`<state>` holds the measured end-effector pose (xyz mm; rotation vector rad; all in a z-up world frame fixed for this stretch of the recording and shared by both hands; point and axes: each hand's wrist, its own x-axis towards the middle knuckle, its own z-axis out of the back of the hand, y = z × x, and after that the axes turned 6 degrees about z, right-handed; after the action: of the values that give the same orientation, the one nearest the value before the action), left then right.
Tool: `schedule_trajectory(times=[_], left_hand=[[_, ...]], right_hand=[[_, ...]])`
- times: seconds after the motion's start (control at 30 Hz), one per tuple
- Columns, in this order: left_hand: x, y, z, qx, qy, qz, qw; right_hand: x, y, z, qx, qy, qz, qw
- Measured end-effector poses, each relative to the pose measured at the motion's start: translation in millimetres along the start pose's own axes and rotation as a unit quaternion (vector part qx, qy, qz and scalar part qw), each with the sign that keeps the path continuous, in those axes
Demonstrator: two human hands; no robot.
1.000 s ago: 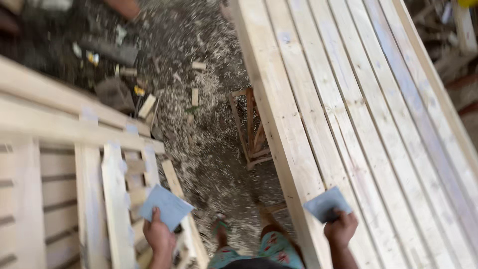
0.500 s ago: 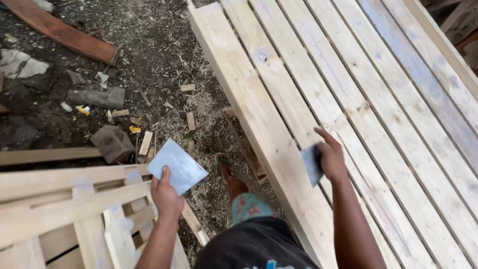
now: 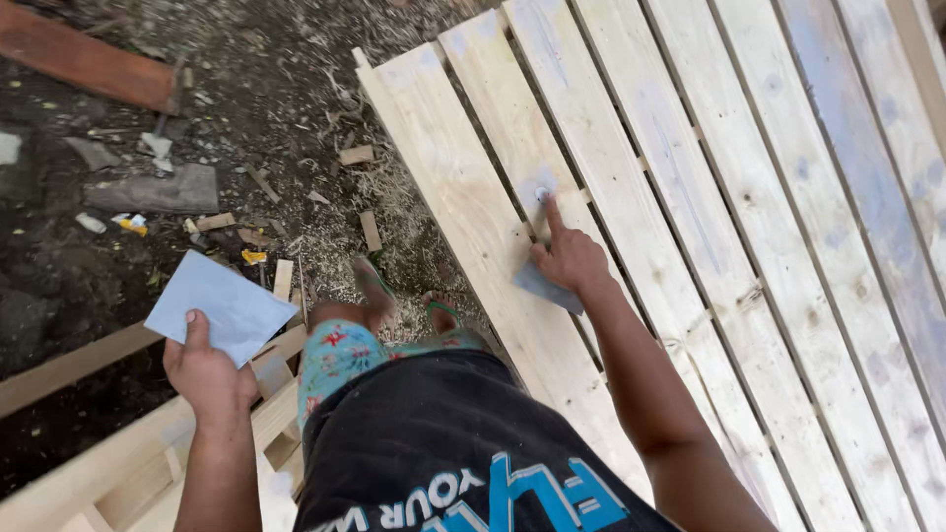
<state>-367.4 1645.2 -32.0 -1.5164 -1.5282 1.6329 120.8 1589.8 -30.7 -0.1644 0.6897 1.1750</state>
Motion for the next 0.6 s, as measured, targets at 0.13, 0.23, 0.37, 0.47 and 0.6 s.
schedule_trajectory(times=[0.13, 0.23, 0.37, 0.47, 0.6], left_hand=[[81, 11, 7, 0.026, -0.012, 0.039, 0.999], [161, 30, 0, 0.035, 0.008, 0.080, 0.996], [305, 24, -46, 0.167, -0.035, 0.112, 0.979], [426, -15, -100, 0.028, 0.101, 0.048, 0.993], [557, -114, -185, 0.056, 0.079, 0.035, 0.995]], right_hand=[[7, 14, -2, -0.042, 0.082, -0.063, 0.994], [22, 11, 7, -0.045, 0.101, -0.110, 0.988], [50, 5, 7, 0.051, 0.072, -0.123, 0.988], [71, 13, -14, 0.041, 0.086, -0.223, 0.970], [89, 26, 8, 0.059, 0.039, -0.191, 0.979]])
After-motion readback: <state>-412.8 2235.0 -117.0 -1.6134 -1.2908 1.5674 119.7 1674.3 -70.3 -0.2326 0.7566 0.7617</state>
